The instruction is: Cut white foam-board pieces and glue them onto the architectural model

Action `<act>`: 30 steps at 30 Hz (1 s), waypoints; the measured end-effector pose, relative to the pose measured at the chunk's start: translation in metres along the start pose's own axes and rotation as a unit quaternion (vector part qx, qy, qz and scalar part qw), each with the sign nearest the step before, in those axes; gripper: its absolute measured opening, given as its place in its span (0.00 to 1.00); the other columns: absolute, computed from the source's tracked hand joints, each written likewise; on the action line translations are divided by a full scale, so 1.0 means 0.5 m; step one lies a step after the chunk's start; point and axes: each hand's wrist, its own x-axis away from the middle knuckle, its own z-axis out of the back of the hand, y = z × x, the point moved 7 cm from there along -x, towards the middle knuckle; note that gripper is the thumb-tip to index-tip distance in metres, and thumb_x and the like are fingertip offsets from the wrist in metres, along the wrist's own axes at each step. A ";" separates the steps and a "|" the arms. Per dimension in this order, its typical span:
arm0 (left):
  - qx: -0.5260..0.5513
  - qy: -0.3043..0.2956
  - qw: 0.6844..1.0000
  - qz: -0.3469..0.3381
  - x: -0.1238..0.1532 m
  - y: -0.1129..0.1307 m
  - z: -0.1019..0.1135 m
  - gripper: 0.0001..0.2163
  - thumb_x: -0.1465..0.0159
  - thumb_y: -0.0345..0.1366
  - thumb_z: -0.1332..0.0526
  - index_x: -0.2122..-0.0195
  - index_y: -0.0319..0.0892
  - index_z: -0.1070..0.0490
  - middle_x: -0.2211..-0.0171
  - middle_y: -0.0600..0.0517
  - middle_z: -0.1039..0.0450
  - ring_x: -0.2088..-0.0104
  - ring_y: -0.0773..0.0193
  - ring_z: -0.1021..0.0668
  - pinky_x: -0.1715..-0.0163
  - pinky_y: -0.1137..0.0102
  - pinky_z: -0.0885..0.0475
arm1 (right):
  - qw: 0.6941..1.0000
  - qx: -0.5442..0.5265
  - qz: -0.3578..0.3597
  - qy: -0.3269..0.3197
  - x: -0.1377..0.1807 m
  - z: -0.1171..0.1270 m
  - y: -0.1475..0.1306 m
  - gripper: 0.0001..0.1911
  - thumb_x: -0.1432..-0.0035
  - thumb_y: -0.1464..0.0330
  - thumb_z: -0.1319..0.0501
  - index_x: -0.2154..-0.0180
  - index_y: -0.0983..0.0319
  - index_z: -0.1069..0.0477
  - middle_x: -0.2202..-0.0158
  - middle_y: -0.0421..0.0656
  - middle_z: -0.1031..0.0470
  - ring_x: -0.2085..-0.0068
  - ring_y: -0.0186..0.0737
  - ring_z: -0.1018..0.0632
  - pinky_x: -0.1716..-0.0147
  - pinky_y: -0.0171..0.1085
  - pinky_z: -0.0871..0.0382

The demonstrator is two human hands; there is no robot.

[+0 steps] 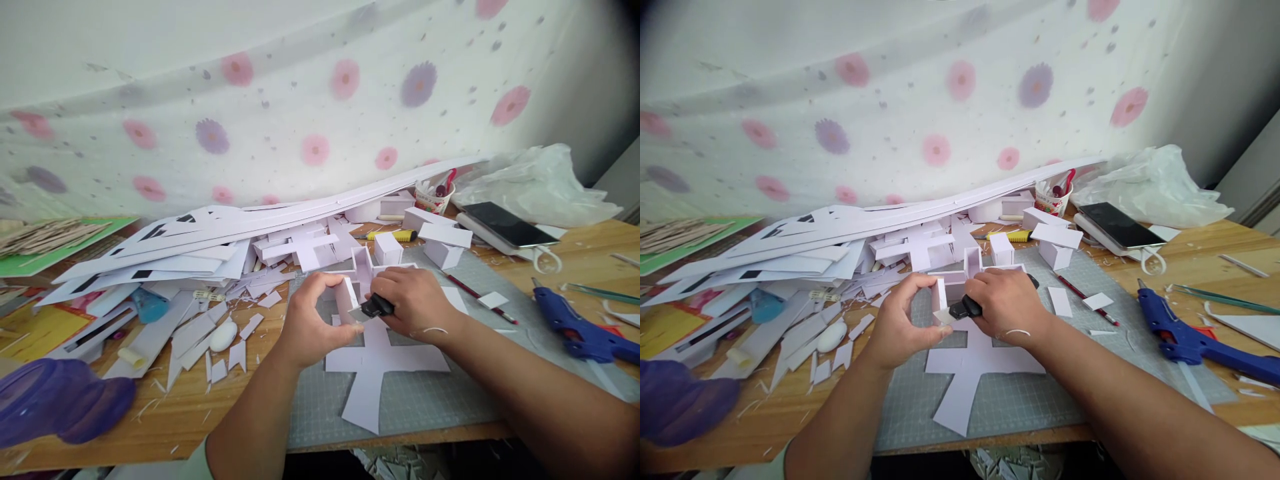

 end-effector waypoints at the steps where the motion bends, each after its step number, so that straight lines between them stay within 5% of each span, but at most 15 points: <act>1: 0.002 0.000 1.000 0.004 0.000 -0.001 0.001 0.23 0.58 0.31 0.31 0.59 0.43 0.31 0.63 0.52 0.28 0.61 0.58 0.26 0.60 0.65 0.32 | 1.000 -0.003 0.009 0.000 0.000 0.001 -0.003 0.06 0.47 0.71 0.44 0.75 0.62 0.32 0.77 0.42 0.27 0.75 0.37 0.31 0.76 0.38 0.55; 14: 0.015 -0.020 1.000 -0.014 0.003 0.004 -0.010 0.24 0.59 0.32 0.29 0.59 0.44 0.31 0.62 0.51 0.28 0.60 0.57 0.25 0.59 0.64 0.31 | 0.998 0.017 -0.061 -0.004 -0.001 -0.001 0.021 0.04 0.49 0.72 0.44 0.73 0.63 0.30 0.75 0.43 0.26 0.73 0.38 0.29 0.76 0.37 0.56; 21: 0.005 -0.011 1.000 -0.003 0.003 -0.001 -0.004 0.22 0.57 0.32 0.30 0.60 0.43 0.31 0.63 0.51 0.28 0.60 0.57 0.25 0.60 0.64 0.31 | 1.000 0.009 -0.011 -0.013 -0.002 0.000 0.000 0.05 0.48 0.72 0.43 0.75 0.62 0.31 0.76 0.43 0.27 0.74 0.38 0.30 0.76 0.37 0.56; 30: 0.020 -0.020 1.000 -0.010 0.002 0.002 -0.010 0.22 0.58 0.32 0.30 0.59 0.44 0.31 0.62 0.51 0.28 0.60 0.57 0.25 0.58 0.63 0.30 | 0.999 0.020 -0.045 0.005 -0.003 0.000 0.012 0.06 0.47 0.71 0.44 0.74 0.63 0.31 0.76 0.43 0.26 0.74 0.38 0.30 0.76 0.37 0.56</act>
